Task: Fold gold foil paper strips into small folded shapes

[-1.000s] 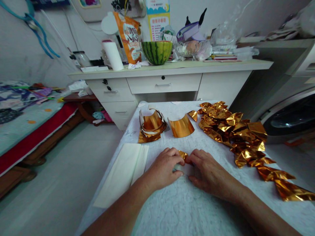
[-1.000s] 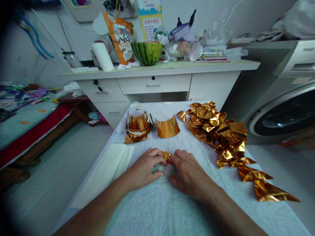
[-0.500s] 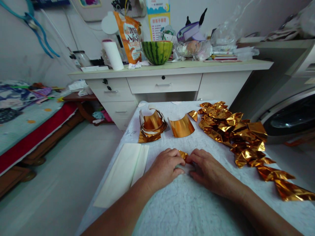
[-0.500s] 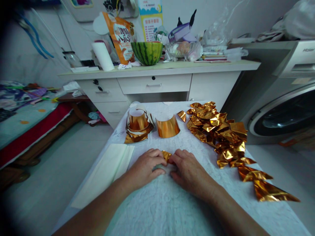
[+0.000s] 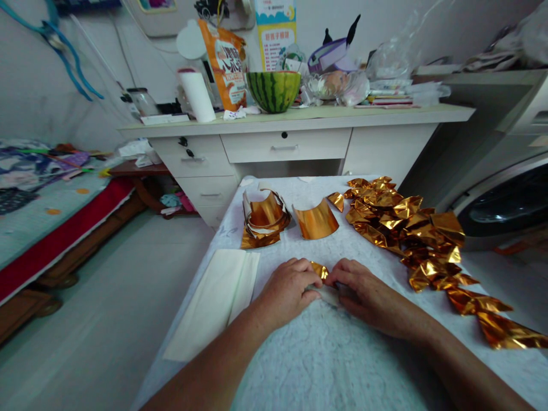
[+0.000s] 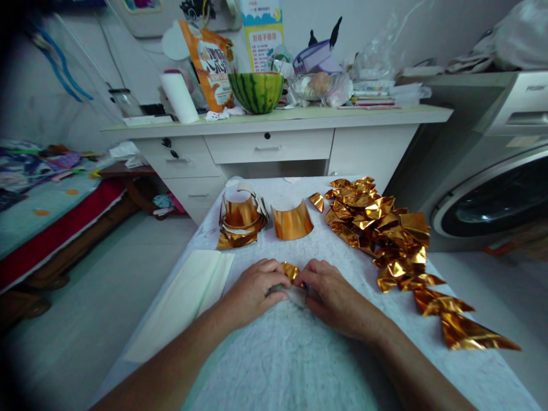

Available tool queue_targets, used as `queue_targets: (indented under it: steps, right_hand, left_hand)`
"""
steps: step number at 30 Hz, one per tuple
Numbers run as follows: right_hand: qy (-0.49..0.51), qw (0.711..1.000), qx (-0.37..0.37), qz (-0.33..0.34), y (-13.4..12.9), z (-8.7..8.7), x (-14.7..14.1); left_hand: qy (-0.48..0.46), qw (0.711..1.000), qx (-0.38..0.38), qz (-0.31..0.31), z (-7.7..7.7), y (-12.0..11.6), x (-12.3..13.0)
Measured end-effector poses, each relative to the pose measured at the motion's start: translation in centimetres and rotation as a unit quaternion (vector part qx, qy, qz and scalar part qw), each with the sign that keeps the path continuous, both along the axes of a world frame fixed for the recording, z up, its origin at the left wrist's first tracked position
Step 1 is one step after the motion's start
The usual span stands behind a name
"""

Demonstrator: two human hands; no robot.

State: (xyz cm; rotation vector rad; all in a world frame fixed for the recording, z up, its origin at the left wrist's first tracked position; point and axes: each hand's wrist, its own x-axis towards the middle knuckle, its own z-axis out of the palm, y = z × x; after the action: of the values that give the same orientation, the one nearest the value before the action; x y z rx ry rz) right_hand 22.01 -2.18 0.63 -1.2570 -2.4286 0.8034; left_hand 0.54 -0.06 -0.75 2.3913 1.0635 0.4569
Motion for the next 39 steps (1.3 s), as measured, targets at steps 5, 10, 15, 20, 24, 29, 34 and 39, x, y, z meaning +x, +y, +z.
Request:
queue_targets:
  steps: [5,10,15,20,24,29,34,39]
  right_hand:
    - [0.015,1.000,-0.003,0.007,0.0,0.0,0.3]
    - [0.011,1.000,-0.005,0.014,0.1,-0.1,0.5]
    - [0.023,1.000,-0.009,0.012,0.1,-0.3,0.5]
    - [0.027,1.000,-0.011,-0.011,0.1,-0.4,0.5]
    - [0.028,0.999,-0.013,-0.018,0.0,-0.2,0.6]
    - [0.022,1.000,-0.011,-0.011,0.2,0.0,0.3]
    - [0.035,0.999,-0.006,-0.026,0.4,-0.4,-0.1]
    - [0.030,0.998,0.007,-0.061,0.4,-1.0,-0.7]
  left_hand:
    - [-0.004,1.000,-0.017,0.007,0.3,-0.3,0.1]
    - [0.007,1.000,-0.007,0.025,0.3,-0.9,0.6]
    - [0.030,0.999,0.018,0.016,0.1,-1.2,0.7]
    - [0.042,0.999,0.027,0.011,0.5,-1.2,0.6]
    - [0.035,0.999,0.021,0.016,0.6,-1.3,0.8]
    - [0.015,0.999,0.005,0.037,0.4,-1.3,1.1]
    - [0.002,0.999,0.001,0.053,0.0,-1.4,1.2]
    - [-0.008,0.998,-0.014,0.067,0.1,-1.5,1.4]
